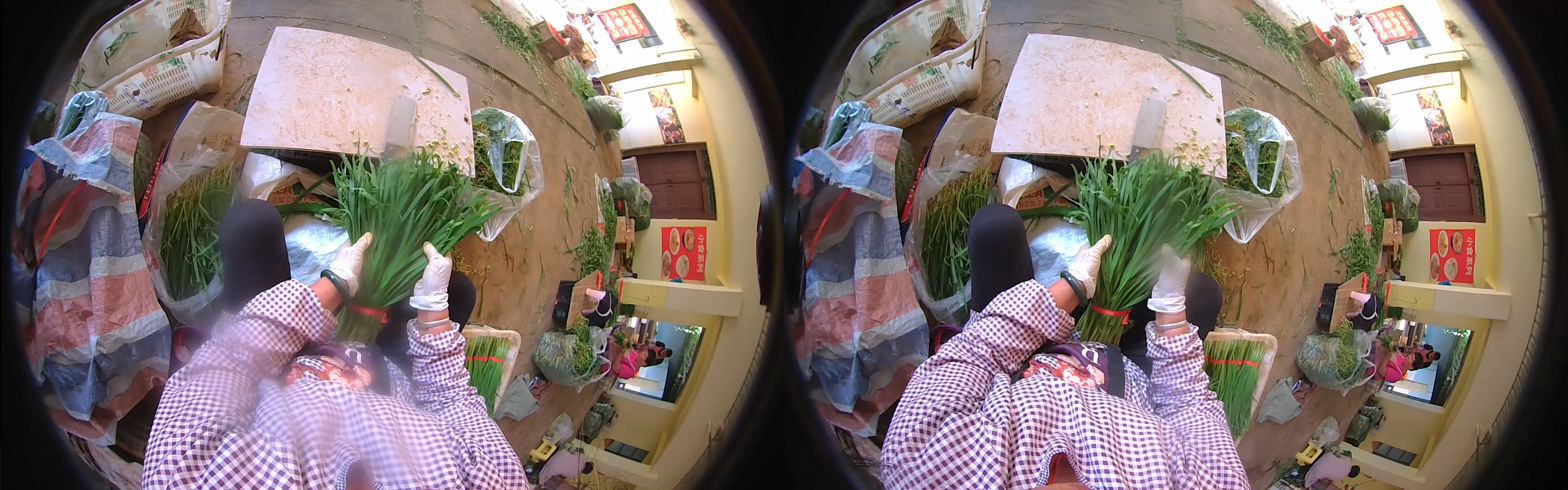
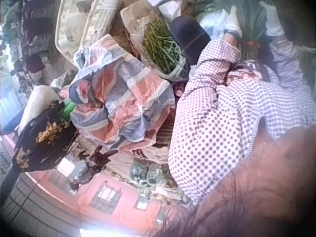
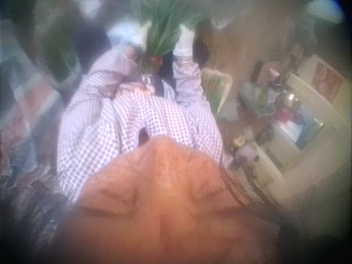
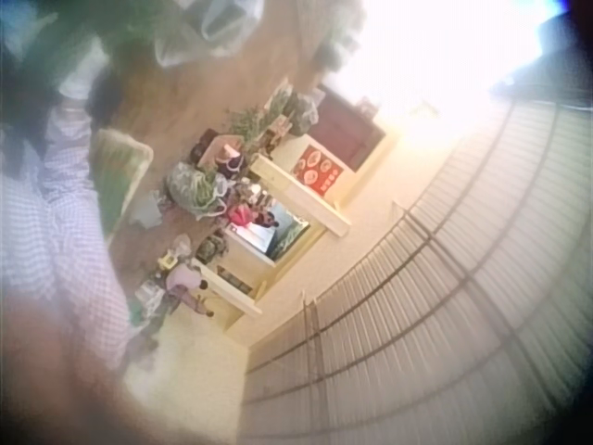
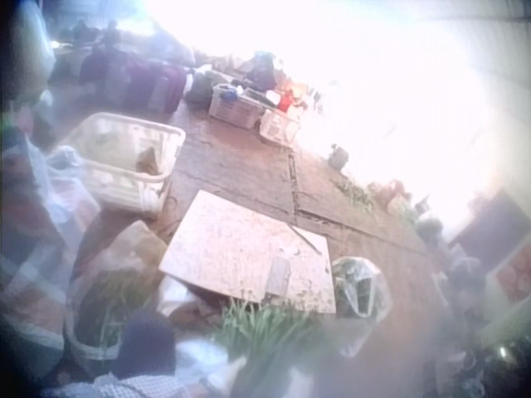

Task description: The person bundles chives by hand and with a cleaver, stripping the leaves, gathering them into a bunch, and tying the bunch with a red band.

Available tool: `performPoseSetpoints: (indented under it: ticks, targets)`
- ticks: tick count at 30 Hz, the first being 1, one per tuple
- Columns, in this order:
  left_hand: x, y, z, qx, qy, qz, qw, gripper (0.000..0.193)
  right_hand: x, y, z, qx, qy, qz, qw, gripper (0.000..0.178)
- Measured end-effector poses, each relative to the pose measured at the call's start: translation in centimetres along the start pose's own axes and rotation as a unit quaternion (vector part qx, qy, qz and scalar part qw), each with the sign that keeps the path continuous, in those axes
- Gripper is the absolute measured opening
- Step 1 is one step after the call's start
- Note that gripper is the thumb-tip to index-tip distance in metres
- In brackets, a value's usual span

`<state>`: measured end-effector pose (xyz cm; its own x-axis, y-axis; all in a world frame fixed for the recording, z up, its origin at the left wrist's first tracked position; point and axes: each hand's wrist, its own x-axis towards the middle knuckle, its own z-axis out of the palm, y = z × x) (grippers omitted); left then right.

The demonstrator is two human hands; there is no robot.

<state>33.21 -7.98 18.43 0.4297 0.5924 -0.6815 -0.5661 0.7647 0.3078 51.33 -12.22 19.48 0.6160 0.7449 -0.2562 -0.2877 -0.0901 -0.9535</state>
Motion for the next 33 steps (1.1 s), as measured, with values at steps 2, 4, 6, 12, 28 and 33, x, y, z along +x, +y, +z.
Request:
performPoseSetpoints:
  ticks: [2,4,6,12,28,33]
  targets:
    - [0.3,-0.3,0.0,0.029,-0.028,0.026,0.999,0.052,-0.3,-1.0,0.5,0.01,-0.03,0.03,0.999,0.02]
    - [0.8,-1.0,0.5,0.083,-0.063,0.086,0.991,0.061,-0.5,-1.6,1.0,-0.03,-0.067,0.027,0.997,0.028]
    - [0.5,-1.0,0.9,0.167,-0.123,0.143,0.968,0.069,-0.7,-1.7,2.1,-0.12,-0.111,-0.008,0.986,0.043]
    - [0.2,1.1,1.4,0.107,-0.04,0.052,0.992,0.031,0.0,-2.2,2.1,-0.183,-0.08,-0.058,0.978,0.026]
    - [0.0,2.0,0.2,0.036,-0.098,-0.038,0.994,0.033,-3.6,-4.8,3.4,-0.325,-0.017,-0.155,0.933,0.112]
    - [-0.5,0.4,0.0,0.112,-0.159,0.047,0.98,0.038,-1.2,-2.4,2.8,-0.237,-0.055,-0.169,0.955,0.068]
